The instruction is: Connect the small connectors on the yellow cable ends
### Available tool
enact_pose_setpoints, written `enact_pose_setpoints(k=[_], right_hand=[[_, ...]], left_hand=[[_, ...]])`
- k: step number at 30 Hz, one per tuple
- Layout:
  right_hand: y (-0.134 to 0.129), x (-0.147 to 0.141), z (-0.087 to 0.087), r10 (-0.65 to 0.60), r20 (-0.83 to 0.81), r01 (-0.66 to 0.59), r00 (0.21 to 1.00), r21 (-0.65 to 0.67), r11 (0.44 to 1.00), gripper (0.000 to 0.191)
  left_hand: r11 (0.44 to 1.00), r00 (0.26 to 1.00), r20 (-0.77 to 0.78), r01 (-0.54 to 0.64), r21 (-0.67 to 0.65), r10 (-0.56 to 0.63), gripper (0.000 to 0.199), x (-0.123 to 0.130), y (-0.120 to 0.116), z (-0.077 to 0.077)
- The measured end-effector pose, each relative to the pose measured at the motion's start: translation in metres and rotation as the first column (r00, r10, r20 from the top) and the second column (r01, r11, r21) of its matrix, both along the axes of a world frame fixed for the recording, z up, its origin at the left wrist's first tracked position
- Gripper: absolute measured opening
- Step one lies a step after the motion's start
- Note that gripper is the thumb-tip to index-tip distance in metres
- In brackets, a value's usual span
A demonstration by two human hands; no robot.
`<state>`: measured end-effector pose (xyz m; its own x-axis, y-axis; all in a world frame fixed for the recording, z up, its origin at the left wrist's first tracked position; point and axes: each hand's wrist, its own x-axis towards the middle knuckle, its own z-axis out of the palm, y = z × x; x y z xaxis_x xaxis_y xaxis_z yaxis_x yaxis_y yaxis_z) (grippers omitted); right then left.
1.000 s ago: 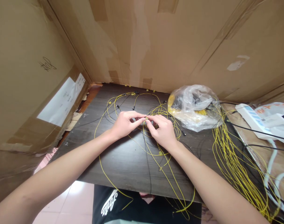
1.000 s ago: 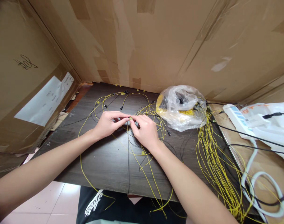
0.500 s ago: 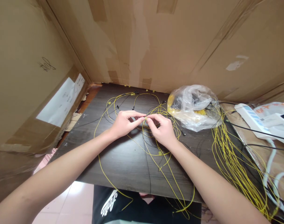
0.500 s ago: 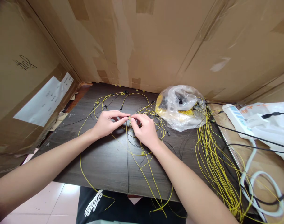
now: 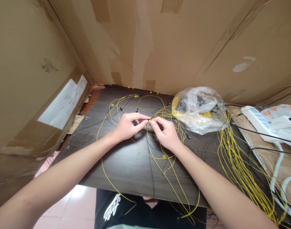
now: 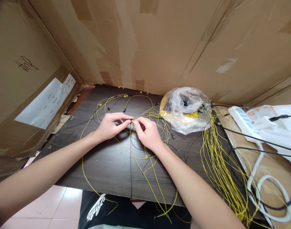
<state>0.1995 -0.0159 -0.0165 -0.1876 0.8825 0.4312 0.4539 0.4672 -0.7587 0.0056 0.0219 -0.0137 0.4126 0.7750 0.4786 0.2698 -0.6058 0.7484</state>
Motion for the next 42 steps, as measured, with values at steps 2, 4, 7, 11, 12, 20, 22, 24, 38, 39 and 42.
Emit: enact_pose_setpoints(k=[2,4,7,11,12,20,22,24,38,39,42], right_hand=[[-0.001,0.000,0.000,0.011,0.023,-0.011,1.000,0.000,1.000,0.027],[-0.001,0.000,0.000,0.012,0.046,-0.012,0.999,0.005,1.000,0.027],[-0.002,0.000,0.001,0.023,0.056,-0.024,0.998,0.022,0.999,0.027],[-0.002,0.000,0.002,0.038,0.034,-0.039,0.999,0.011,0.999,0.027],[-0.002,0.000,0.002,0.040,0.024,-0.040,0.999,0.001,0.999,0.027],[-0.002,0.002,0.003,0.088,-0.107,-0.098,0.990,-0.083,0.992,0.025],[-0.001,0.001,0.002,0.076,-0.141,-0.089,0.987,-0.091,0.992,0.026],[-0.001,-0.001,0.000,0.041,-0.160,-0.056,0.986,-0.087,0.995,0.027],[-0.022,-0.018,0.050,0.299,-0.682,-0.684,0.668,-0.404,0.607,0.029],[-0.025,-0.017,0.061,0.297,-0.707,-0.699,0.642,-0.381,0.605,0.029],[-0.044,-0.012,0.101,0.324,-0.680,-0.679,0.658,-0.350,0.645,0.029]], left_hand=[[1.000,1.000,-0.003,0.020,-0.001,-0.020,0.020,-0.001,0.001,0.000],[0.999,0.999,-0.001,0.040,-0.002,-0.040,0.020,-0.001,0.001,0.001],[0.998,0.998,0.020,0.061,-0.007,-0.061,0.019,-0.002,0.002,0.001],[0.996,0.995,0.054,0.084,-0.032,-0.082,0.018,-0.001,0.002,0.002],[0.995,0.994,0.059,0.090,-0.041,-0.087,0.018,-0.001,0.002,0.002],[0.995,0.994,0.069,0.091,-0.033,-0.088,0.018,0.000,-0.002,0.005],[0.997,0.996,0.064,0.060,-0.043,-0.057,0.019,0.002,-0.003,0.006],[0.996,0.997,0.081,0.020,-0.084,-0.013,0.020,0.004,-0.004,0.006],[0.861,0.763,0.401,-0.429,-0.274,0.508,0.021,-0.029,0.054,0.000],[0.830,0.727,0.401,-0.476,-0.290,0.557,0.018,-0.035,0.059,-0.001],[0.778,0.667,0.401,-0.560,-0.286,0.628,0.015,-0.053,0.073,-0.002]])
